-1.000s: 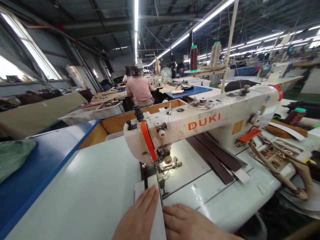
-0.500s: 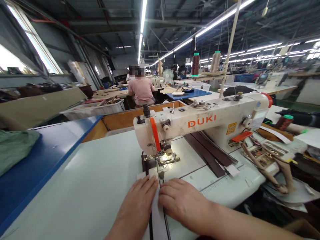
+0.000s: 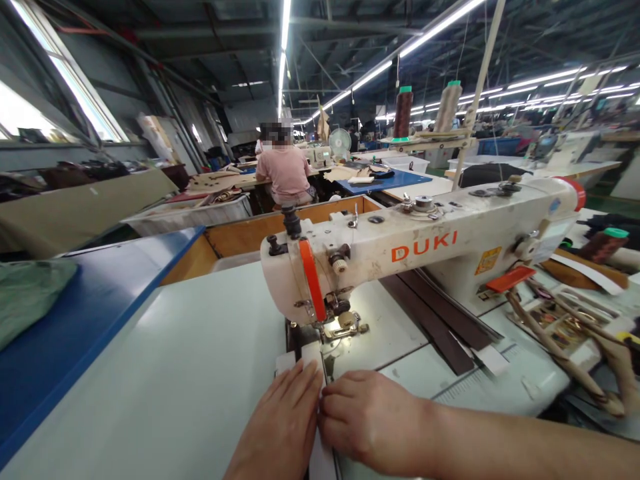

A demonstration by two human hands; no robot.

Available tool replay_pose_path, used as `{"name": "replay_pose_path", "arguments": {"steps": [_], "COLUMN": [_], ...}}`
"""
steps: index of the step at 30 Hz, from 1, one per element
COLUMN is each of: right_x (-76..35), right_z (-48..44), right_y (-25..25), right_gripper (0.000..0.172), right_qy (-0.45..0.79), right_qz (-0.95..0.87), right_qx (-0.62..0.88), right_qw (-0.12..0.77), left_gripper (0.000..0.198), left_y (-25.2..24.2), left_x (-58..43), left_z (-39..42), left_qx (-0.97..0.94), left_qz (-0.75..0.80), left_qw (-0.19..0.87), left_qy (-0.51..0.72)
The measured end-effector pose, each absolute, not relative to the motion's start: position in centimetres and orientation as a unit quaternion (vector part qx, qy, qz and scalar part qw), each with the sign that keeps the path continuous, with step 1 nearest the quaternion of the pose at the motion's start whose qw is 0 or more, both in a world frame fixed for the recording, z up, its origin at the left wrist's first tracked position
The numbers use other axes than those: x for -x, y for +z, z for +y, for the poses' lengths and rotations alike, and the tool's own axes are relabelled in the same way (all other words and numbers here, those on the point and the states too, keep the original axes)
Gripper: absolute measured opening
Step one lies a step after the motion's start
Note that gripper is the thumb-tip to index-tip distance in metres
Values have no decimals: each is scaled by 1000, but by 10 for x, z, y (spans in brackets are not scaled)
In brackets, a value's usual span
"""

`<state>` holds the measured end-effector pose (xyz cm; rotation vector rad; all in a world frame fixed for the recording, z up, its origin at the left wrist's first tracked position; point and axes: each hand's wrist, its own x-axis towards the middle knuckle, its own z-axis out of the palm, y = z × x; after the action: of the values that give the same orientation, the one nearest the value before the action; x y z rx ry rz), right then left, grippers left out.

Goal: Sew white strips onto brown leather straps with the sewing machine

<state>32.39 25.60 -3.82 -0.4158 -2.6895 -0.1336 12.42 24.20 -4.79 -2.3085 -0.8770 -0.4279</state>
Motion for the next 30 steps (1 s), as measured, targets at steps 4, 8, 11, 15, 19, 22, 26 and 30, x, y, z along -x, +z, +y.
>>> {"name": "replay_pose_path", "arguments": {"steps": [4, 8, 11, 15, 19, 22, 26, 30], "right_x": [-328, -331, -330, -328, -329, -329, -329, -328], "right_z": [267, 275, 278, 280, 282, 283, 284, 283], "right_y": [-41, -41, -40, -41, -42, -43, -41, -40], "right_gripper": [21, 19, 20, 20, 20, 23, 25, 24], "right_qy": [-57, -50, -50, -49, -42, -35, -36, -41], "right_qz": [-963, -963, -961, -958, -958, -958, -958, -957], "right_qx": [157, 162, 163, 169, 170, 169, 173, 176], "right_qw": [213, 207, 216, 225, 228, 231, 225, 228], "left_gripper": [37, 41, 40, 40, 40, 40, 39, 39], "left_y": [-47, -44, -39, -35, -35, -33, -30, -31], "left_x": [-131, -137, -139, -140, -140, -141, -142, -141], "left_z": [254, 261, 263, 265, 267, 268, 269, 269], "left_qx": [878, 886, 890, 893, 891, 888, 885, 886], "left_qz": [-335, -354, -345, -338, -338, -327, -315, -326], "left_qw": [295, 244, 236, 242, 243, 269, 290, 275], "left_qy": [-172, -176, -181, -172, -183, -180, -180, -185]}}
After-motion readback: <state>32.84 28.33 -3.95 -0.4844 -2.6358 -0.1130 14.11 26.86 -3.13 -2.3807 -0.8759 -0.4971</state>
